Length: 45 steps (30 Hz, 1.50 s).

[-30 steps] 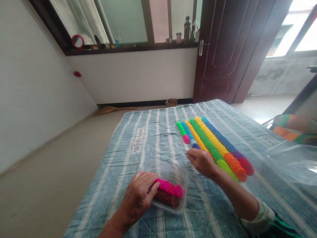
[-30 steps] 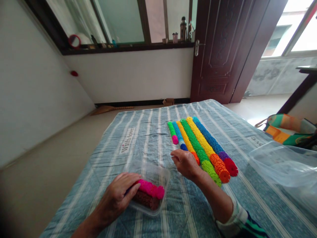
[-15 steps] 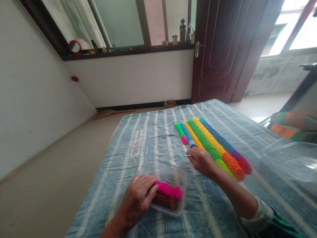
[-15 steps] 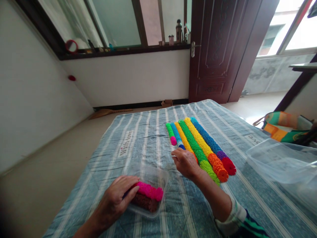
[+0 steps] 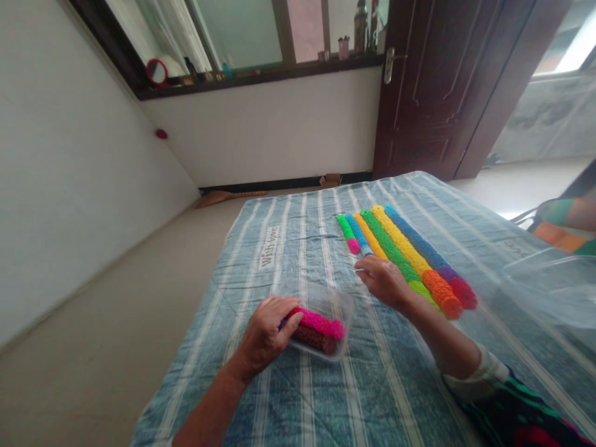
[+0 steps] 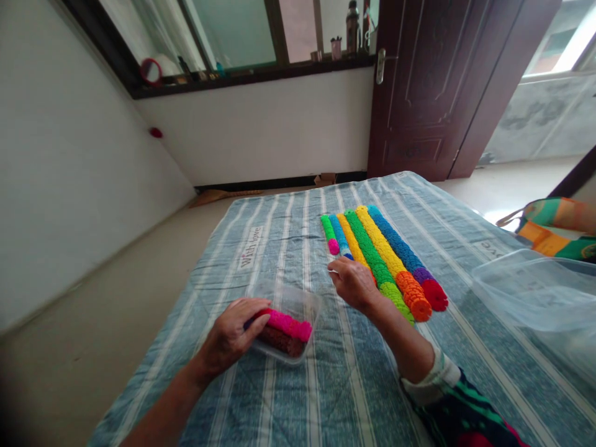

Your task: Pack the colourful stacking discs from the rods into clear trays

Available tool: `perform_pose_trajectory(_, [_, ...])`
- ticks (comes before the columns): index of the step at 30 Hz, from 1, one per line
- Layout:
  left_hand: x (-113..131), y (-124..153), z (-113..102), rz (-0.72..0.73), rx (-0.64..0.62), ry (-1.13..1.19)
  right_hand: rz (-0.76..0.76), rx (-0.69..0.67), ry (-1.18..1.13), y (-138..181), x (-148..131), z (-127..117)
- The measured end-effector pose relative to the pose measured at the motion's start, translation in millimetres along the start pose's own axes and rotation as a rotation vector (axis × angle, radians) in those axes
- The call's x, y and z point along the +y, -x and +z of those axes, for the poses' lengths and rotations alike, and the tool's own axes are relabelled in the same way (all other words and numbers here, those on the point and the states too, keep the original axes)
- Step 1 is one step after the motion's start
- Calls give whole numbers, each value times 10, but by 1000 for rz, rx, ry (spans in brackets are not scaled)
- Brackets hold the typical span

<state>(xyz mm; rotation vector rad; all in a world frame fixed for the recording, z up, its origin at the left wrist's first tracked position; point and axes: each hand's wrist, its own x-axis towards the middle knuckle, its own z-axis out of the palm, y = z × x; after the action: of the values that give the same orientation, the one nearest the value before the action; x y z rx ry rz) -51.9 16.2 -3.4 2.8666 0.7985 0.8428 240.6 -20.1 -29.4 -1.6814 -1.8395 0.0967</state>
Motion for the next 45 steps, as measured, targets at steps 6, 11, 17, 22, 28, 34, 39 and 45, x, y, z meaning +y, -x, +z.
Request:
perform_pose_trajectory(6, [73, 63, -78, -117, 122, -34, -21, 19, -23, -1, -12, -75])
perform_pose_trajectory(11, [116, 202, -133, -232, 200, -49, -72, 10, -49, 5, -102, -129])
perform_pose_trajectory(17, [194, 413, -208, -373, 272, -79, -121, -11, -82, 30, -267, -183])
perform_pose_trajectory(22, [318, 571, -248, -364, 292, -109, -187, -85, -104, 94, -495, -269])
perform_pose_trajectory(28, [638, 571, -261, -138, 253, -158, -314, -192, -151, 158, -639, -241])
perform_pose_trajectory(34, [908, 378, -270, -6, 150, -122, -316, -229, -133, 164, -655, -232])
perform_pose_trajectory(39, [970, 351, -204, 24, 42, -99, -298, -254, -152, 159, -647, -232])
perform_pose_trajectory(45, [974, 332, -179, 20, -30, -69, -253, -232, -157, 117, -565, -295])
